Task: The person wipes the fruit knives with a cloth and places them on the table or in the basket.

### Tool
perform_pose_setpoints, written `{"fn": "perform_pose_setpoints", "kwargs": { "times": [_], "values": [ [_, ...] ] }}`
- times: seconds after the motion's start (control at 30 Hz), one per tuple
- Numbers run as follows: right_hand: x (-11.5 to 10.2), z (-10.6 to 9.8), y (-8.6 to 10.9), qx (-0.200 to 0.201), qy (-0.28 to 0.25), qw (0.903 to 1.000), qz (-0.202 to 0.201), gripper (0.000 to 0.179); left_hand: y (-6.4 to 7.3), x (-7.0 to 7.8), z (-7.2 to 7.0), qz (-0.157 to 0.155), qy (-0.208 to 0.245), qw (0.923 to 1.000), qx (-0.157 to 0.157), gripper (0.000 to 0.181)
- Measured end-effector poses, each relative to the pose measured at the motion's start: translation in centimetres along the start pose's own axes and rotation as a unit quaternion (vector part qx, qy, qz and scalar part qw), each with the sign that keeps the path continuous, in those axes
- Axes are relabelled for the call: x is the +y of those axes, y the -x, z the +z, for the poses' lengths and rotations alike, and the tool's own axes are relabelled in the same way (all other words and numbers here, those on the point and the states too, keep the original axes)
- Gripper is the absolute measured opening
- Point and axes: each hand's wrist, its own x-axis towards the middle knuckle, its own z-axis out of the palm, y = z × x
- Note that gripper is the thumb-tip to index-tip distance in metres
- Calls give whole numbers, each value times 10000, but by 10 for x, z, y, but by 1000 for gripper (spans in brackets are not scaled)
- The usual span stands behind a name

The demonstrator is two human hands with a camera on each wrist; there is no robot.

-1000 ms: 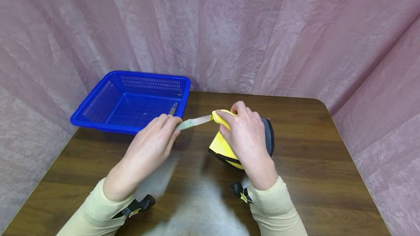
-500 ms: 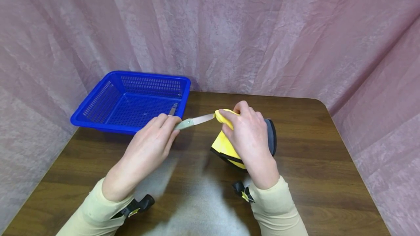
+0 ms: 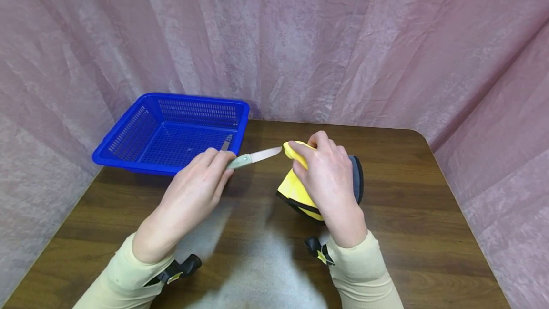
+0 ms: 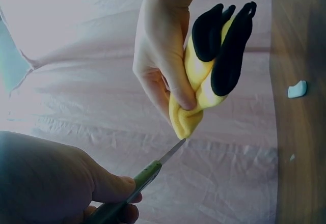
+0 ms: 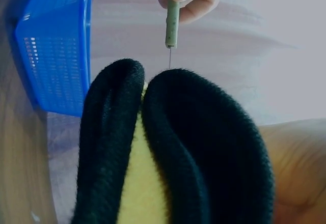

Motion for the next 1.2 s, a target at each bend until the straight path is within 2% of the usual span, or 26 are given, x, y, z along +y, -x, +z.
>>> {"fn": "perform_pose_setpoints", "kwargs": {
  "times": [0.13, 0.3, 0.83, 1.2],
  "values": [
    [-4, -2, 0, 132, -72, 9999, -47, 44, 0, -1, 0, -17, 7, 10000, -9, 23],
    [-12, 0, 2, 284, -155, 9990, -314, 45, 0, -1, 0, -11, 17, 10000, -30, 23],
    [-32, 3, 6, 204, -177, 9956, -898, 47, -1, 1, 1, 95, 15, 9999, -57, 24],
    [-37, 5, 8, 112, -266, 9940, -1056, 45, 0, 4, 2, 237, 37, 9996, -166, 26]
  ]
}}
